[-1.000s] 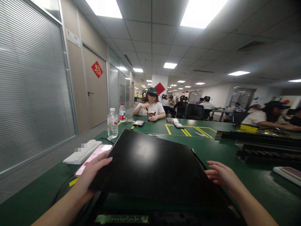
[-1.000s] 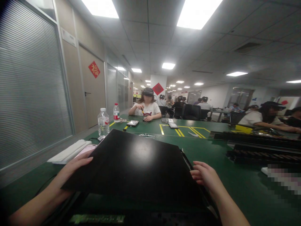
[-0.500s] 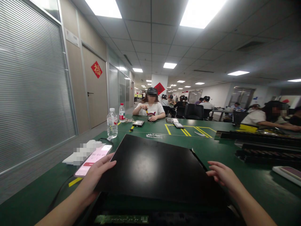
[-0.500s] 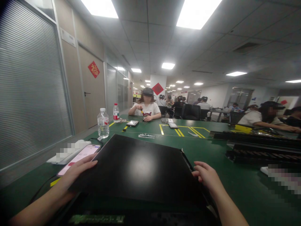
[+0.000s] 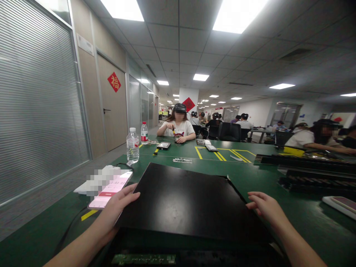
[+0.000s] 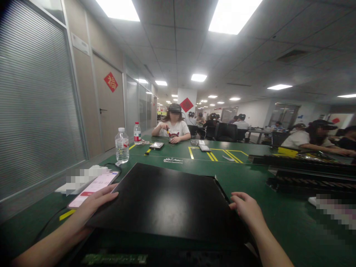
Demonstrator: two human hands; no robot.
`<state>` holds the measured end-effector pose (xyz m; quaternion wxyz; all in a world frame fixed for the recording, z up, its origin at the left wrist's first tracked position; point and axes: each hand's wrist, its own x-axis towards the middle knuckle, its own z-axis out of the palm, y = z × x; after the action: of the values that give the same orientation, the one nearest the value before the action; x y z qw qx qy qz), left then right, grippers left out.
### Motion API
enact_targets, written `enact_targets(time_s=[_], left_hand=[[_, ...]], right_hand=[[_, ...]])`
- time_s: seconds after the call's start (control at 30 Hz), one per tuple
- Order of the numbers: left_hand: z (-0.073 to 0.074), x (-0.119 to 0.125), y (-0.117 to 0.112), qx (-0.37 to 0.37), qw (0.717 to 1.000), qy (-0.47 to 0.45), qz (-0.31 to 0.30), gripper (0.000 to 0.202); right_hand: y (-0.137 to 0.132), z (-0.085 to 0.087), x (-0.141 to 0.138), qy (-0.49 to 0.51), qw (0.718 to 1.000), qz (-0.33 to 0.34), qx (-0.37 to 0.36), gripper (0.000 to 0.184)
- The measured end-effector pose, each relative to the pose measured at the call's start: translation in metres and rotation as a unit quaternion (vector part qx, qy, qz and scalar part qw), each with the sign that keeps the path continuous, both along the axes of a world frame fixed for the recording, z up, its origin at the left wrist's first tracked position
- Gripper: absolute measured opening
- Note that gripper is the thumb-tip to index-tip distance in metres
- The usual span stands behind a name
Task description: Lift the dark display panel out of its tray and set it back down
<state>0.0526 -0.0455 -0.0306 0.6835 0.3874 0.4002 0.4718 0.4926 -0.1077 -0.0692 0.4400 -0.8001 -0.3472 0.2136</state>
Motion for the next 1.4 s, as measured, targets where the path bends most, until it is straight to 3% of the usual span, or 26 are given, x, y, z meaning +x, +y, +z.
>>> enact_targets(time_s=[0.6,1.0,1.4], left_hand=[[-0.008,0.001,0.005,-0.005,0.999,0.035,-0.004,0.054],[-0.009,0.003,0.003,-0.001,0.999,0.038,-0.018,0.051],[-0.020,0.001,0.005,0.002,0.998,0.040,-0.048,0.059]], right_hand=[[0.000,0.006,-0.003,-0.136,0.987,-0.001,-0.082,0.033],[-0.001,0.009,-0.009,-0.197,0.974,0.016,-0.109,0.026],[-0.004,0.006,-0.009,-0.228,0.967,0.029,-0.108,0.021]])
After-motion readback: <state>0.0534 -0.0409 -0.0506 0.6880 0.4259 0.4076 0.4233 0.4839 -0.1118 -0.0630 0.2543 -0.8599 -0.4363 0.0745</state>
